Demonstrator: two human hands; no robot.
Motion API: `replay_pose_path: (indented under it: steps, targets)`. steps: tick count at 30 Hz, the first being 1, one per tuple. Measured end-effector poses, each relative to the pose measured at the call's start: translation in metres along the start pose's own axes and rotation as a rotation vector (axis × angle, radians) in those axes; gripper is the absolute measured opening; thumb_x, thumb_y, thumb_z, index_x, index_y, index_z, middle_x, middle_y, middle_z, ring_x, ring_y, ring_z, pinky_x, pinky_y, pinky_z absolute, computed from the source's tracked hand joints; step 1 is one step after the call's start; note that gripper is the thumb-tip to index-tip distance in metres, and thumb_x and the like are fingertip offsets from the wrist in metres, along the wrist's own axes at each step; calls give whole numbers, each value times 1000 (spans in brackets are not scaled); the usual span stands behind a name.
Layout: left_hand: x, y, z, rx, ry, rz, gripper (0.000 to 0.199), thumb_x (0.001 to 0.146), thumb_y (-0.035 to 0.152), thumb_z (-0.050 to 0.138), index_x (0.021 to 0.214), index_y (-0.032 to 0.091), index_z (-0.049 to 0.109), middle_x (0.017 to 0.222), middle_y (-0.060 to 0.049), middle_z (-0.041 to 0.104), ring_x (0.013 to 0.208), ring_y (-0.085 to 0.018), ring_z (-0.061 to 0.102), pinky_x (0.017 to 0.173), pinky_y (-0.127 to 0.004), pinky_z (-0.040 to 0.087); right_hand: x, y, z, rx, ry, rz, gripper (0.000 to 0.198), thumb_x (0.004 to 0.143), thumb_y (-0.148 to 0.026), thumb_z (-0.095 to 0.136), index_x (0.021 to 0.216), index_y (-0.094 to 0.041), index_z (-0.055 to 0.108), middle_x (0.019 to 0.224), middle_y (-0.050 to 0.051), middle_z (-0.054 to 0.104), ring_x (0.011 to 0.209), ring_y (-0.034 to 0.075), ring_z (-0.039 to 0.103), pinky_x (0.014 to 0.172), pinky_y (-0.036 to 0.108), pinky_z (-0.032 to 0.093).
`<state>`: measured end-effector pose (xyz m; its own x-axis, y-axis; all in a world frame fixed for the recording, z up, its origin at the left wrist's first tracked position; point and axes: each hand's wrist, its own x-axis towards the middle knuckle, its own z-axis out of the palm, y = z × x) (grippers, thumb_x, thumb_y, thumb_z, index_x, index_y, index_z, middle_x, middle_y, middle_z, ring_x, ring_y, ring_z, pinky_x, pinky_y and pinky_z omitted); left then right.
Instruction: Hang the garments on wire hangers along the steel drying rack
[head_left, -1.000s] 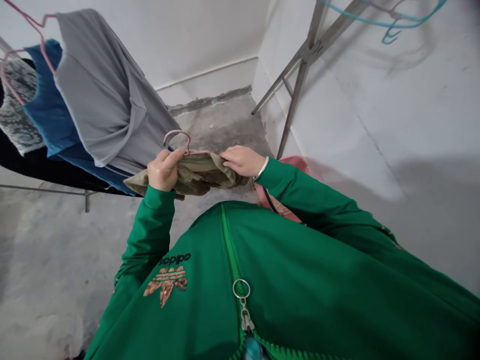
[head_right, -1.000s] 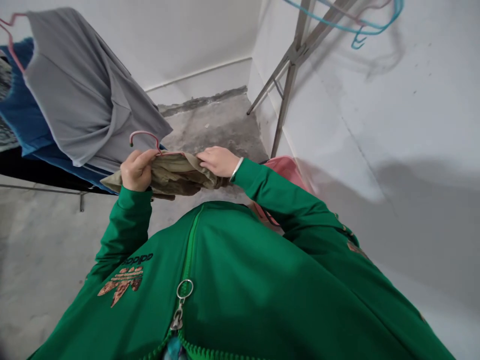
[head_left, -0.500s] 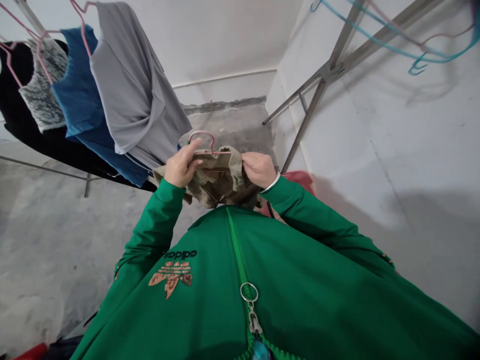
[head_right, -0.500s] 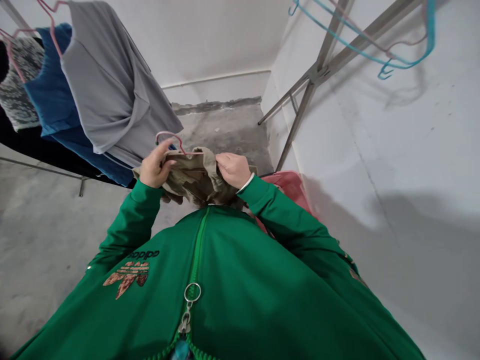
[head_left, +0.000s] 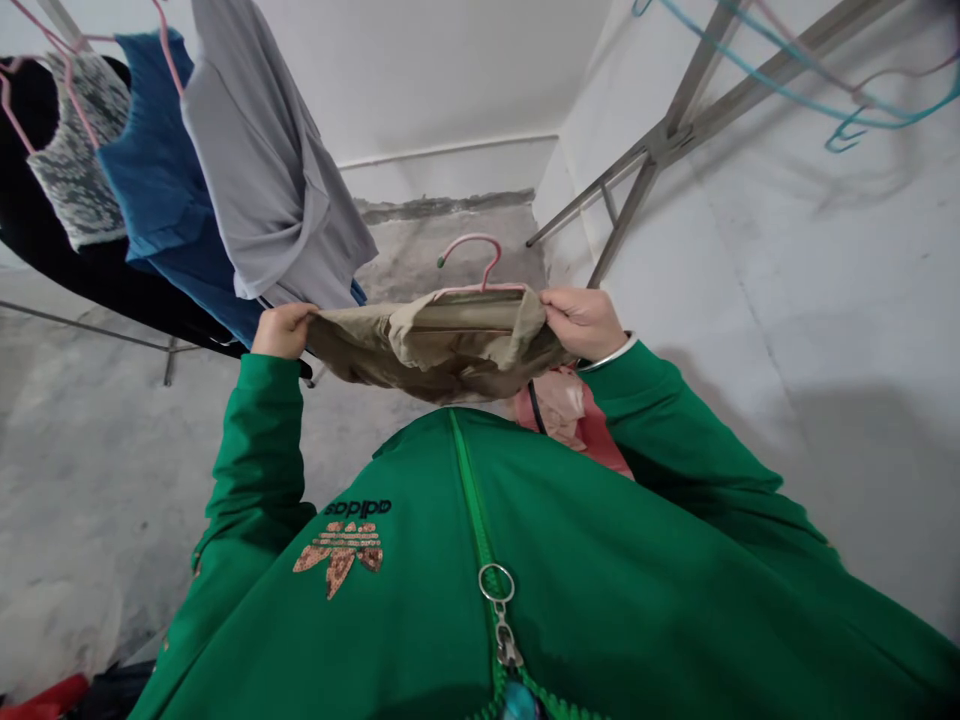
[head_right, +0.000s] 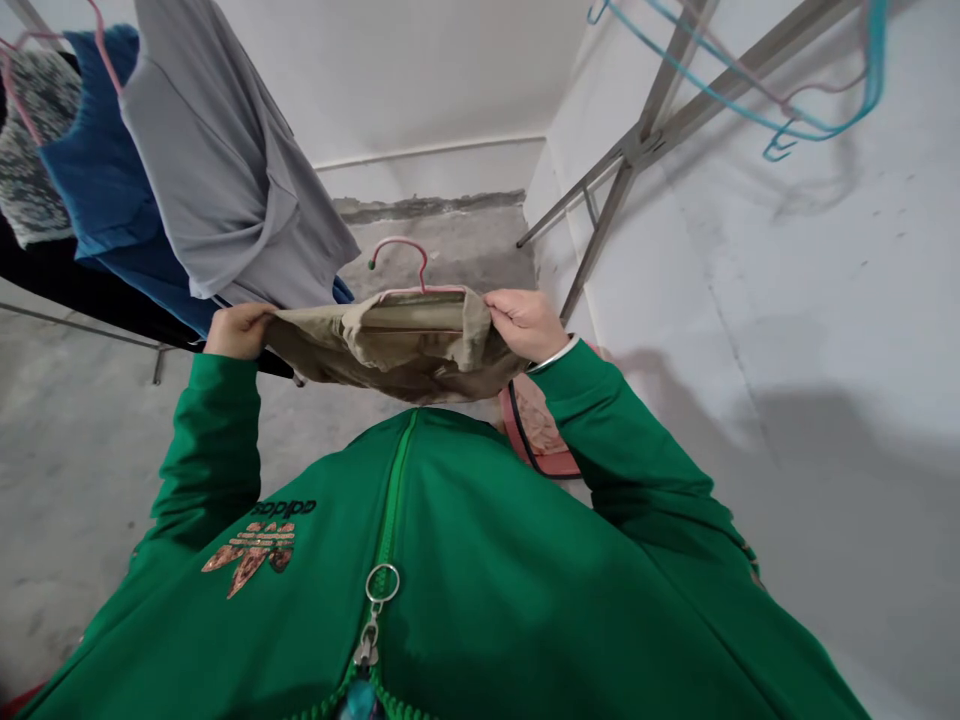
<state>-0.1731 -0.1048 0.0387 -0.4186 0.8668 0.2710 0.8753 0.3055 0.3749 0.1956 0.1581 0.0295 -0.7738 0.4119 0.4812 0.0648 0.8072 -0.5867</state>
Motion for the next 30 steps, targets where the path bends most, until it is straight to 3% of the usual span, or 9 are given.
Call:
replay_pose_path:
  steps: [2, 5, 8, 11, 13, 16, 21, 26, 30]
  targets:
    - [1, 15, -5, 19, 30, 15, 42, 86, 46, 42, 94, 17, 70, 93, -10, 66, 93, -21, 65, 85, -38, 50, -1, -2, 3, 37, 25, 28, 23, 84, -21, 45, 79, -17, 67, 74, 4, 69, 68, 18, 65, 60, 29, 49]
    - [1, 61, -3, -19, 136, 101, 41, 92, 42, 40, 119, 20, 62, 117, -14, 61, 111, -24, 58, 94, -42, 47, -2, -4, 6, 55, 59, 46, 24, 84, -21, 45, 76, -16, 67, 70, 3, 68, 64, 17, 64, 58, 28, 47]
    - [2, 111, 13, -6, 124, 272, 52, 87, 52, 50, 127, 19, 55, 120, -16, 60, 112, -29, 57, 95, -45, 45, -1, -5, 8, 44, 55, 25, 25, 85, -22, 44, 75, -16, 66, 68, 4, 66, 63, 16, 62, 58, 27, 46]
    - [9, 139, 38, 115, 66, 267, 51, 87, 50, 52, 124, 15, 57, 113, -16, 63, 108, -31, 58, 90, -43, 44, 1, -6, 13, 33, 58, 28, 25, 85, -21, 43, 76, -16, 66, 67, 4, 66, 63, 15, 61, 59, 26, 45]
    - [15, 144, 51, 157, 76, 240, 38, 92, 37, 44, 119, 15, 59, 104, -14, 66, 100, -27, 61, 84, -38, 44, 2, -7, 17, 33, 62, 34, 24, 85, -21, 44, 77, -16, 66, 69, 4, 66, 64, 15, 61, 60, 25, 45]
    - [25, 142, 55, 201, 79, 269, 35, 94, 26, 34, 115, 15, 61, 94, -13, 66, 89, -24, 62, 76, -33, 43, 3, -10, 23, 28, 62, 23, 24, 85, -20, 44, 80, -16, 66, 72, 3, 67, 66, 14, 61, 62, 24, 45]
    - [38, 136, 34, 310, 2, 349, 35, 95, 29, 32, 106, 15, 62, 84, -10, 62, 78, -21, 60, 66, -29, 41, -1, -2, 22, -81, 5, 0, 30, 92, -27, 39, 87, -16, 66, 79, 6, 68, 74, 16, 63, 66, 26, 45]
    - [47, 119, 13, 313, 127, 330, 31, 95, 31, 34, 101, 18, 61, 80, -6, 58, 74, -18, 57, 66, -28, 41, -21, 33, 17, -251, -73, 8, 33, 95, -36, 39, 95, -16, 66, 88, 10, 69, 80, 20, 63, 71, 30, 45]
    - [48, 111, 8, 245, 105, 367, 32, 96, 37, 34, 101, 19, 60, 79, -6, 56, 72, -19, 56, 67, -30, 44, -35, 54, 18, -207, -96, 8, 36, 96, -36, 33, 100, -16, 62, 95, 12, 66, 87, 21, 61, 76, 32, 48]
